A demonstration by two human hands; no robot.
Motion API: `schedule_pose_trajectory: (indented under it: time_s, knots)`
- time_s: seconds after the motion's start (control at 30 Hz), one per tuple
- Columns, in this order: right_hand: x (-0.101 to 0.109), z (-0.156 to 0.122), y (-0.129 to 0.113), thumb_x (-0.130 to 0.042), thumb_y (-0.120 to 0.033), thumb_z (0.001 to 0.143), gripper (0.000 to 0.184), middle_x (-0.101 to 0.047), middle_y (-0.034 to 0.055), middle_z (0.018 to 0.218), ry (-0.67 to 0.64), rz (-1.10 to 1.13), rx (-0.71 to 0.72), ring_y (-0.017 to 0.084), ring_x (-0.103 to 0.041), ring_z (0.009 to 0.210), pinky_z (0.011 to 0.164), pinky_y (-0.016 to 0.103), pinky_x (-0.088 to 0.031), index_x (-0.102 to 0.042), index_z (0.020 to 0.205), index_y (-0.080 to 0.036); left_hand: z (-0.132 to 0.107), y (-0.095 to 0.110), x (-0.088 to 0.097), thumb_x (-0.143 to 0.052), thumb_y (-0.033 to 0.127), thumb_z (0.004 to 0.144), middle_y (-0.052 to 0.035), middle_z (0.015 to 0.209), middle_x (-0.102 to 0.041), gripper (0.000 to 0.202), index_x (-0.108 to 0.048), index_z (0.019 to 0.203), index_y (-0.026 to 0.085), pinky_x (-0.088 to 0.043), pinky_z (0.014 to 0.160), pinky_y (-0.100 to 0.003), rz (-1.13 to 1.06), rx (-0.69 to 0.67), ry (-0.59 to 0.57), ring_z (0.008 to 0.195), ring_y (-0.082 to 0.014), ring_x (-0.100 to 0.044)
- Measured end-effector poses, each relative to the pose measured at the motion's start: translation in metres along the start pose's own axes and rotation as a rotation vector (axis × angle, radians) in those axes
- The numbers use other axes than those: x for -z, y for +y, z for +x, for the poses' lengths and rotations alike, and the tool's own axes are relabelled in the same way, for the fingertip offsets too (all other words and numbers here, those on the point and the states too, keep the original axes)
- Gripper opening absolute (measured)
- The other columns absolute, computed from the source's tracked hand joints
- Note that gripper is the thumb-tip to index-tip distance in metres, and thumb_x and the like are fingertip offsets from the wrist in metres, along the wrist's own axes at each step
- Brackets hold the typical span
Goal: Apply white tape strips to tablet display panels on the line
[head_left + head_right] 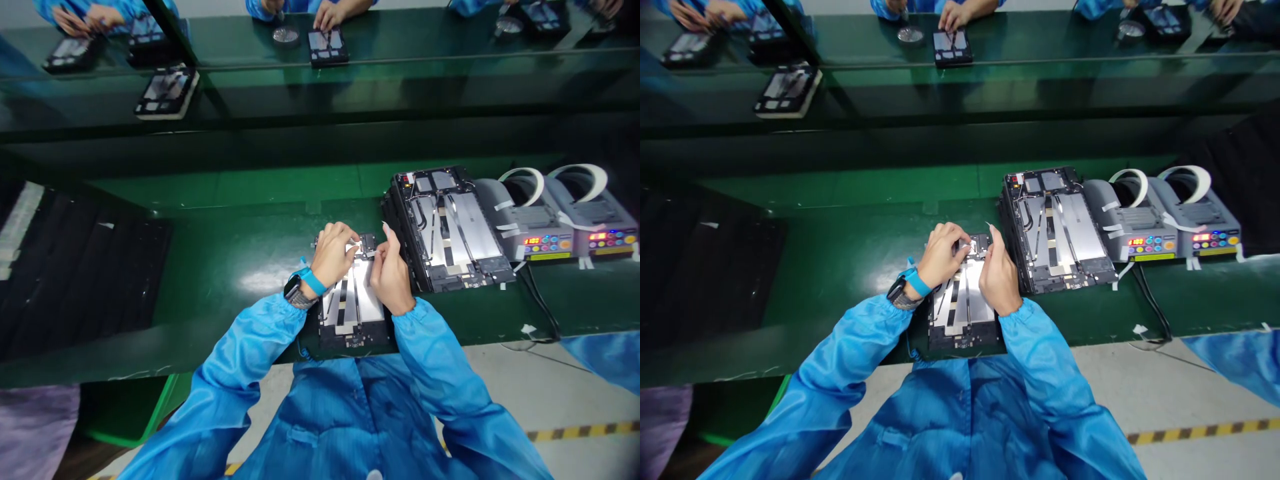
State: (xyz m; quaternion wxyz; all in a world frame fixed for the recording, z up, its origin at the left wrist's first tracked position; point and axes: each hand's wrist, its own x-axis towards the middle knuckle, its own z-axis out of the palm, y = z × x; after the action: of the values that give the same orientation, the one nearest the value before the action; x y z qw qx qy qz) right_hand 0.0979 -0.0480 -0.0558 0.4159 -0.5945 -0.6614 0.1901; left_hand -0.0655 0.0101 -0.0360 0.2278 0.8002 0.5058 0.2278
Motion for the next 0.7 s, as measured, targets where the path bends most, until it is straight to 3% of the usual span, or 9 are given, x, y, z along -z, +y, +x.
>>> schedule_pose_trajectory:
  time_s: [0.23,0.37,0.5,0.7]
  knots:
    - [0.003,0.009,0.008,-0.036,-0.017,0.105,0.065,-0.07,0.0149,0.114,-0.112,-0.04,0.061,0.026,-0.069,0.097,0.091,0.046,-0.062,-0.022,0.168,-0.017,-0.027,0.001,0.006,-0.052,0.017,0.102,-0.0115,0.128,-0.067,0.028,-0.073,0.12,0.021,-0.045,0.096,-0.045,0.071,-0.219,-0.082,0.117,-0.0299,-0.053]
    - [0.003,0.011,0.01,-0.036,-0.014,0.104,0.065,-0.068,0.014,0.11,-0.168,-0.057,0.105,0.026,-0.067,0.096,0.091,0.047,-0.06,-0.023,0.168,-0.017,-0.019,0.007,0.001,-0.055,0.02,0.102,-0.01,0.115,-0.07,0.023,-0.077,0.109,0.02,-0.046,0.095,-0.045,0.061,-0.124,-0.099,0.112,-0.0297,-0.055]
    - [0.004,0.011,0.007,-0.036,-0.018,0.106,0.062,-0.068,0.0123,0.106,-0.138,-0.034,0.104,0.026,-0.065,0.092,0.092,0.048,-0.059,-0.025,0.167,-0.02,-0.003,0.01,0.0,-0.06,0.022,0.1,-0.0089,0.101,-0.07,0.018,-0.078,0.097,0.019,-0.046,0.091,-0.044,0.032,0.004,-0.168,0.105,-0.0289,-0.058]
    - [0.007,0.006,0.001,-0.039,-0.025,0.108,0.059,-0.066,0.0095,0.1,-0.078,-0.003,0.059,0.026,-0.064,0.091,0.09,0.049,-0.059,-0.025,0.166,-0.023,0.006,0.006,0.002,-0.067,0.025,0.097,-0.0046,0.095,-0.071,0.013,-0.075,0.088,0.021,-0.044,0.093,-0.041,-0.173,0.04,-0.268,0.098,-0.025,-0.058]
